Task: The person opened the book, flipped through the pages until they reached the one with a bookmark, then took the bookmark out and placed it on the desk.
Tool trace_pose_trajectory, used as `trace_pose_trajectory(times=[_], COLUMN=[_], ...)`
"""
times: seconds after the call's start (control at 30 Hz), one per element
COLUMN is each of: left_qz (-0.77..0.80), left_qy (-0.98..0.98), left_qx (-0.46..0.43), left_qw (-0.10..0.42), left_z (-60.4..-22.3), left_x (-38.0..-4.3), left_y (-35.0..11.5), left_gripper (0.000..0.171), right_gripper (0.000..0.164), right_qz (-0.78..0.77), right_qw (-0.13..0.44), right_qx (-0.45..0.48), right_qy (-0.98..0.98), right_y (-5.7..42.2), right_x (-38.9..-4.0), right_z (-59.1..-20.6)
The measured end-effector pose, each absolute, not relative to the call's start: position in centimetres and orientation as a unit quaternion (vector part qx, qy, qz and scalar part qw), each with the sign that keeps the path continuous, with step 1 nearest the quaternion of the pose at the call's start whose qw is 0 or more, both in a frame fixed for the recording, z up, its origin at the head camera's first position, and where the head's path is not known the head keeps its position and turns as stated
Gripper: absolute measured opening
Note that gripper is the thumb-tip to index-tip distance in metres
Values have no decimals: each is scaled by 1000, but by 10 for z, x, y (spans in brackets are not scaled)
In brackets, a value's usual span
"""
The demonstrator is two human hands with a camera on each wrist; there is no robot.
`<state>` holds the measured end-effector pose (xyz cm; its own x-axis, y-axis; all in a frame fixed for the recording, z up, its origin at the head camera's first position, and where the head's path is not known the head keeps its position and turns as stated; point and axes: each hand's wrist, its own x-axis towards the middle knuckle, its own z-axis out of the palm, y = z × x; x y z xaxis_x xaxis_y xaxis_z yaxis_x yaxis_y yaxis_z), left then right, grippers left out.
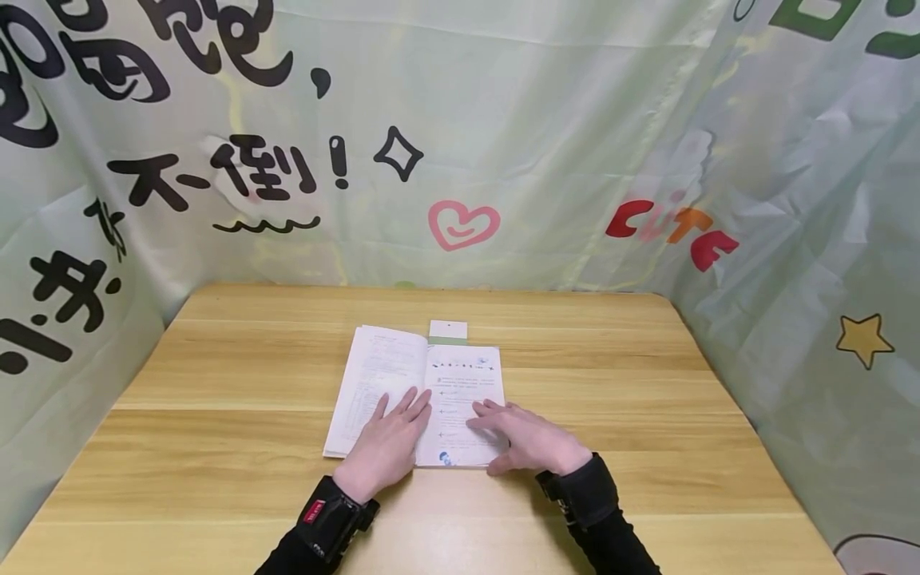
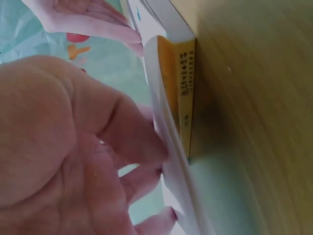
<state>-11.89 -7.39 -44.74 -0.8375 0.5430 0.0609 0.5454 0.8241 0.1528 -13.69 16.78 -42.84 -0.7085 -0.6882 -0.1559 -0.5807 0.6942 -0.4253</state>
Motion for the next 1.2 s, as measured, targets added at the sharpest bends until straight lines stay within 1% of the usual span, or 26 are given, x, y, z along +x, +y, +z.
trace_pose_trajectory(times=[0.1,0.17,0.27,0.4,0.53,0.7,0.83,1.0,1.2], left_qz=[-100,-113,-135,-143,-135,-124,-119,-124,-125], left_qy=[-957,-957,-956,-955,-956,-957,-957,-958,-959], left_qx=[-271,-267,-259,-256,-257,-259,-263,-256,-254], left_qw=[-6,-15,-31,-45,-41,-36,-32,-34,-28], left_z=[-444,-443,-441,-441,-442,-443,-443,-444,-443], left_x=[-117,-116,-114,-111,-110,-111,-111,-111,-110], left_y=[-72,-71,-70,-68,-66,-65,-65,-64,-63], left_gripper=[47,48,58,77,85,87,88,87,85], right_gripper=[64,63,61,53,42,23,15,12,17], right_qz=[-176,-175,-175,-170,-171,-183,-197,-201,-205], right_qw=[154,154,154,153,151,147,126,98,76], right_qx=[-350,-352,-350,-348,-346,-347,-358,-372,-383], right_qy=[907,907,907,909,910,908,904,901,898], right_y=[169,169,170,171,171,172,173,174,173], right_x=[-137,-137,-137,-137,-136,-137,-138,-139,-139], right_z=[-428,-428,-427,-426,-424,-424,-423,-422,-419])
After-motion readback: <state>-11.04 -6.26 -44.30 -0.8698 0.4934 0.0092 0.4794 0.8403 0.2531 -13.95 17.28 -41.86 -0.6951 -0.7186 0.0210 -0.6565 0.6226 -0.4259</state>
